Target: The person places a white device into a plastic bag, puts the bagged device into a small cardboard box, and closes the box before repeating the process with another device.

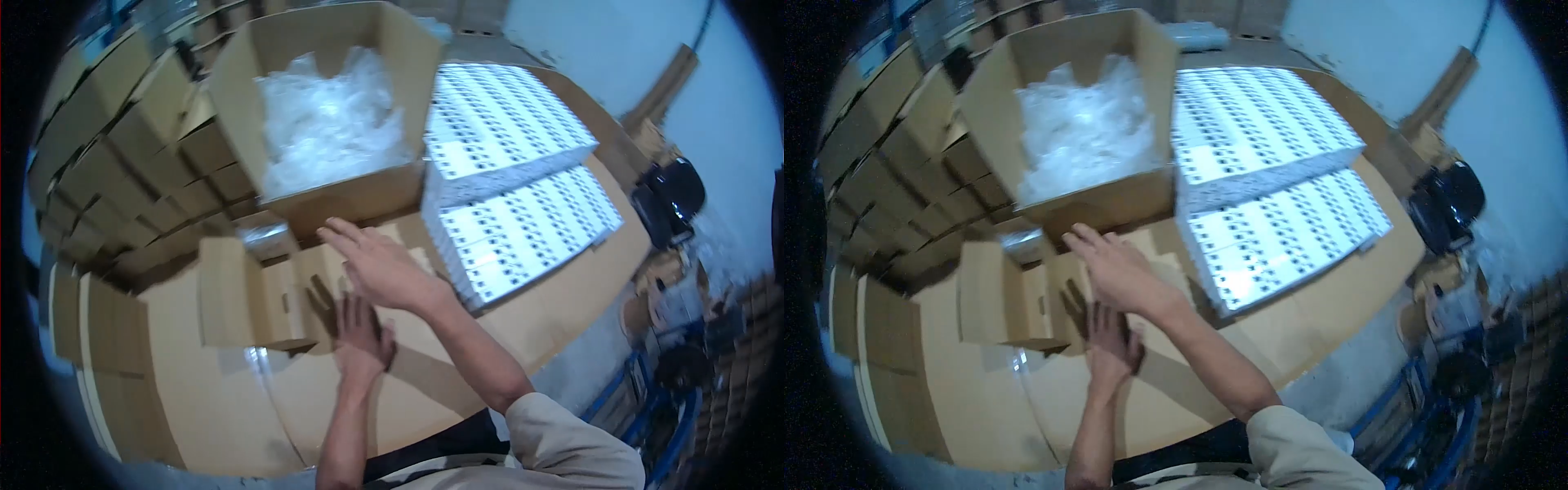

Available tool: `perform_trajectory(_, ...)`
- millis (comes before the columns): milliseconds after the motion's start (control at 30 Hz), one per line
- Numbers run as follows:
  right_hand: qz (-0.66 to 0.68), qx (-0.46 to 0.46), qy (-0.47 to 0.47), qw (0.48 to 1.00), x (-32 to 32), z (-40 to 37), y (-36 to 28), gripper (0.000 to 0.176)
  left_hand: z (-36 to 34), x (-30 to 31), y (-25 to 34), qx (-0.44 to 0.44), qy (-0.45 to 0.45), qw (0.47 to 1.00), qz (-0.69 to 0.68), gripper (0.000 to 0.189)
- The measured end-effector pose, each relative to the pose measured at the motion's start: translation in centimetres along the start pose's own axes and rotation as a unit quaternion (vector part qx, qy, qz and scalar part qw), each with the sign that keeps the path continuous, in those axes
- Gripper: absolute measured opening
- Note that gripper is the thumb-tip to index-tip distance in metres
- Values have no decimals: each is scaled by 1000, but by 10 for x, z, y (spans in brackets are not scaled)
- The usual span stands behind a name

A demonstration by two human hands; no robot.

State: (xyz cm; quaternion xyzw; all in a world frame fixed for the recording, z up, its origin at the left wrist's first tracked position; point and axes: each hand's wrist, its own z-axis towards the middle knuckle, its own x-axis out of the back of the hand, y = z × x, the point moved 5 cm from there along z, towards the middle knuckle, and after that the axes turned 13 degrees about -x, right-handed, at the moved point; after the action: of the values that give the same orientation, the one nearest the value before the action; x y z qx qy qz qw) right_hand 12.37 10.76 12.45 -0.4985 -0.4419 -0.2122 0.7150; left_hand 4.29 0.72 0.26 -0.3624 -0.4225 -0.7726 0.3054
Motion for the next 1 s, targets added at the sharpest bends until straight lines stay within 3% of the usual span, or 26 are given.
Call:
perform_trajectory(100,-33,-32,30,998,23,-34,12,62,36,5,-2,12,-35,999,30,66)
perform_trajectory(367,-63,-105,159,980,88,-133,94,64,73,-9,-32,4,12,997,71,59)
perform_trajectory(567,-110,-237,310,914,160,-219,199,60,83,-20,-48,9,-23,994,110,58)
perform_trajectory(900,-141,-403,417,803,216,-306,382,66,89,-27,-54,-6,-40,989,141,58)
perform_trajectory(1000,-134,-455,411,778,218,-314,417,71,92,-22,-41,7,-50,989,140,59)
